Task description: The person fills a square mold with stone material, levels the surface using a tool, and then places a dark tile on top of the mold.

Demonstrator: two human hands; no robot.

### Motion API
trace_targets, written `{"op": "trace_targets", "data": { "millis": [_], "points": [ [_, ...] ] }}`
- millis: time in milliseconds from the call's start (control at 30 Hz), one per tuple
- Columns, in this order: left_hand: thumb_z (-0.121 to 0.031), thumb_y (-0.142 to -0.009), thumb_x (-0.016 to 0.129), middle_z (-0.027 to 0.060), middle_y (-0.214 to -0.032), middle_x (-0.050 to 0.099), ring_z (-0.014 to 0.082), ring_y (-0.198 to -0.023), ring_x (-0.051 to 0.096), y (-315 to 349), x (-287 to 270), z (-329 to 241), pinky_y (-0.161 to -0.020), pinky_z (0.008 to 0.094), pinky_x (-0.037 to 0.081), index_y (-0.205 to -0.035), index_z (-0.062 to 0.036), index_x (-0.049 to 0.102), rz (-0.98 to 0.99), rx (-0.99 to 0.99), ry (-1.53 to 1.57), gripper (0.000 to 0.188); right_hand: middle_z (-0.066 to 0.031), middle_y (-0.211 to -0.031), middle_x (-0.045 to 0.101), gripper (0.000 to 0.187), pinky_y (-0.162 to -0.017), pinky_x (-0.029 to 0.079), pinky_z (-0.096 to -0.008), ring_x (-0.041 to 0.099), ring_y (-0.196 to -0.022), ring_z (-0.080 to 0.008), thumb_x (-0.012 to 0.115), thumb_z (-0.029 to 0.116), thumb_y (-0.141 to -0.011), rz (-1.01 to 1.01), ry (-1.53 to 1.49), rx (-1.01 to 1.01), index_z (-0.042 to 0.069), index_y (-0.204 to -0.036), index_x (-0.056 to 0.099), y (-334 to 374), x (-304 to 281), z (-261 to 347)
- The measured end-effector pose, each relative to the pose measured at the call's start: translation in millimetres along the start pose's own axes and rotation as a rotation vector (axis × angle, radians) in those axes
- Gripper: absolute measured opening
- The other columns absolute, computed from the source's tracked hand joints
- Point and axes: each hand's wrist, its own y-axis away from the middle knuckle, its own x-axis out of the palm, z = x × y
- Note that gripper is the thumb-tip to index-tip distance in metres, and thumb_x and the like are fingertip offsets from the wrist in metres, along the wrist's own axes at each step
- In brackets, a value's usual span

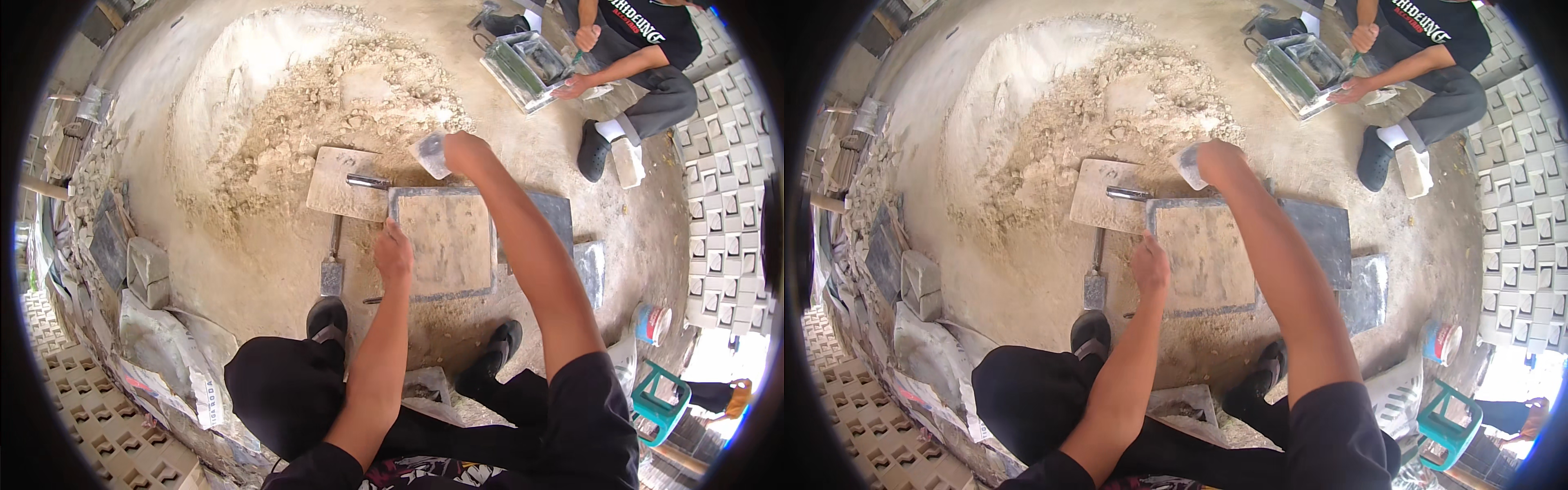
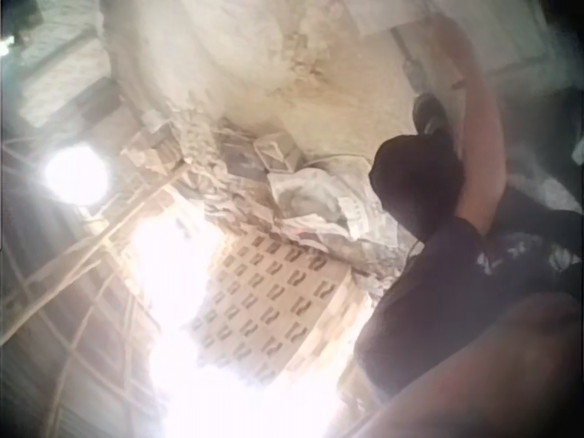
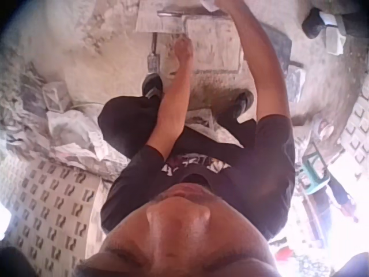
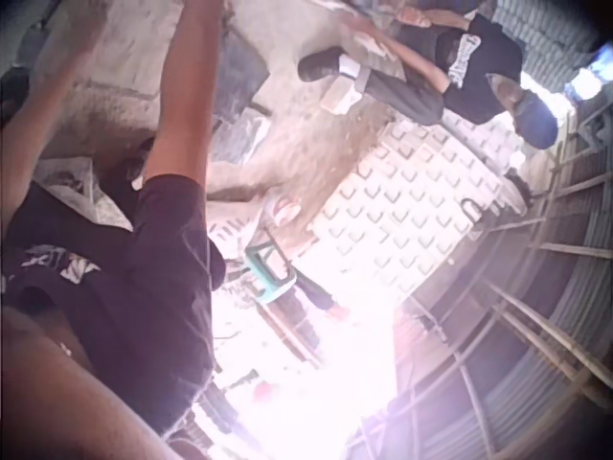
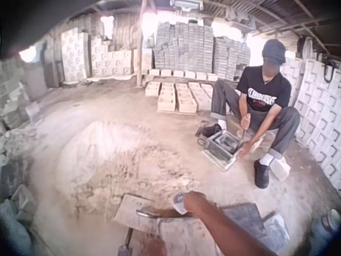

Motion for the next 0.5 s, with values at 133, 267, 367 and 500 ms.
{"op": "trace_targets", "data": {
  "millis": [133, 267, 367, 500],
  "points": [
    [-0.046, -0.096, 0.029, 0.0286, -0.095, 0.062, 0.0460, -0.095, 0.056, 8.2, -6.2, -14.5, -0.085, 0.0509, 0.042, -0.099, 0.0055, 0.062, 0.021, -0.040, 0.060, 0.062, -0.0151, -0.102, 0.067, 0.025, -0.079, 0.054, -0.0414, 0.066, -0.094, -0.0309, 0.056, 0.010, -0.081, 0.016, 0.004, 0.038, 0.005, -0.102, 0.069, -40.0, 35.9, 9.2],
    [-0.047, -0.096, 0.028, 0.0280, -0.100, 0.062, 0.0450, -0.099, 0.056, 7.0, -10.0, -18.2, -0.088, 0.0499, 0.041, -0.105, 0.0046, 0.062, 0.037, -0.078, 0.051, 0.062, -0.0165, -0.097, 0.067, 0.023, -0.080, 0.053, -0.0436, 0.065, -0.092, -0.0338, 0.056, 0.013, -0.082, -0.109, -0.131, -0.007, 0.004, -0.099, 0.068, -33.7, 48.3, 5.2],
    [-0.047, -0.096, 0.026, 0.0258, -0.100, 0.063, 0.0441, -0.097, 0.057, 6.5, -7.4, -13.5, -0.087, 0.0501, 0.042, -0.108, 0.0012, 0.062, 0.031, -0.076, 0.024, 0.061, -0.0207, -0.094, 0.065, 0.021, -0.080, 0.050, -0.0455, 0.062, -0.090, -0.0377, 0.060, 0.019, -0.079, -0.124, -0.240, -0.028, 0.001, -0.091, 0.063, -11.8, 40.5, -2.2],
    [-0.047, -0.096, 0.025, 0.0248, -0.100, 0.063, 0.0435, -0.096, 0.058, 6.4, -5.0, -5.1, -0.086, 0.0505, 0.043, -0.109, -0.0003, 0.061, 0.015, -0.054, 0.041, 0.061, -0.0195, -0.097, 0.065, 0.025, -0.080, 0.051, -0.0460, 0.063, -0.092, -0.0366, 0.055, 0.021, -0.083, -0.141, -0.231, -0.010, 0.002, -0.097, 0.064, 43.8, 9.1, -1.8]
  ]
}}
